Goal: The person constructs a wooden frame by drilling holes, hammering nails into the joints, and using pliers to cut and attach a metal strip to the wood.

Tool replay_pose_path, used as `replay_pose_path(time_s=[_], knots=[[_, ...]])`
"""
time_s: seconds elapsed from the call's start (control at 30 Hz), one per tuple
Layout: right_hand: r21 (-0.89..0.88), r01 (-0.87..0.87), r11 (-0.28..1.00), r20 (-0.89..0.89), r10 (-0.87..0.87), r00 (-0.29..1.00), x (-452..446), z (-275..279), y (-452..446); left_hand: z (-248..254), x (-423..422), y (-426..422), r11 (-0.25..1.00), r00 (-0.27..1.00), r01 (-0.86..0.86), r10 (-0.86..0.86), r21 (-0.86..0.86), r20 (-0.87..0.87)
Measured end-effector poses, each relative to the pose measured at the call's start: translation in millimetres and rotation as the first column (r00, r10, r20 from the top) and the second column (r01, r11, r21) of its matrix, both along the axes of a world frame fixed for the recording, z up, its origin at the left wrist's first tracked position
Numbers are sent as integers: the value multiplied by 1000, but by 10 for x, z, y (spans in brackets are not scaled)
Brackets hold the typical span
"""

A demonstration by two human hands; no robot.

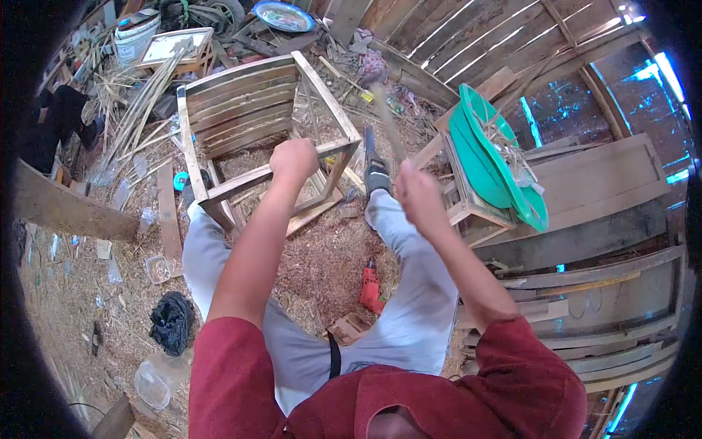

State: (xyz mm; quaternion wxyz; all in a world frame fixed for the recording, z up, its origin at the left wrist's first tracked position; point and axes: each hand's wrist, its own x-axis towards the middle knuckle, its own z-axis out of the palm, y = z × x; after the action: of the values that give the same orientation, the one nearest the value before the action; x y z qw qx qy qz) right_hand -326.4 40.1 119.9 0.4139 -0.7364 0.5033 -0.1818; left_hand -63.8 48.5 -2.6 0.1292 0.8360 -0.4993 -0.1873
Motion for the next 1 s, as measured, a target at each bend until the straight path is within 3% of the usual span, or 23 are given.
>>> replay_pose_path(time_s=[0.1,0.17,0.23,0.33,0.37,0.43,0.47,0.57,0.6,0.63,0.67,0.7,0.83,0.9,0.97,1.0], knots=[[-25,23,999,317,-14,948,130,384,20,175,-19,84,1000,1000,15,-15,25,-9],[-222,-5,975,282,69,957,71,183,-50,147,-4,83,1000,1000,3,-3,25,-20],[-541,-135,830,-37,137,990,-154,-596,-186,95,-5,46,999,1000,9,-8,31,-20],[-61,-93,994,-306,70,950,-304,-527,-147,125,50,-29,999,1000,14,-14,49,-3],[-154,-102,983,-220,66,973,-322,-508,-158,115,35,-14,998,1000,10,-9,63,-14],[-341,-89,936,-40,80,996,-56,41,-25,162,2,18,996,1000,2,0,88,-28],[-231,1,973,40,8,999,81,348,59,155,0,27,996,999,1,2,91,-34],[-199,41,979,415,47,909,190,598,158,176,3,39,996,999,1,3,88,-46],[-427,74,901,352,90,932,112,267,118,194,3,49,996,999,-1,5,87,-48],[-402,-58,914,71,94,993,-33,-108,-3,210,1,63,996,999,-3,7,86,-50],[-339,-176,924,-216,105,971,-188,-473,-138,186,-23,81,997,999,4,0,78,-44],[-245,-268,932,-484,122,866,-286,-633,-179,129,-73,89,997,999,11,-8,71,-37],[-123,-107,987,-88,96,991,-195,-342,-25,134,8,52,999,999,-1,3,42,-39],[-185,-105,977,94,124,988,119,345,36,99,26,54,999,999,24,-23,34,-32],[-130,-49,990,279,84,957,146,426,3,97,27,68,999,999,23,-22,26,-32],[-164,-62,985,233,99,967,116,303,-36,97,30,70,1000,999,7,-6,23,-37]])
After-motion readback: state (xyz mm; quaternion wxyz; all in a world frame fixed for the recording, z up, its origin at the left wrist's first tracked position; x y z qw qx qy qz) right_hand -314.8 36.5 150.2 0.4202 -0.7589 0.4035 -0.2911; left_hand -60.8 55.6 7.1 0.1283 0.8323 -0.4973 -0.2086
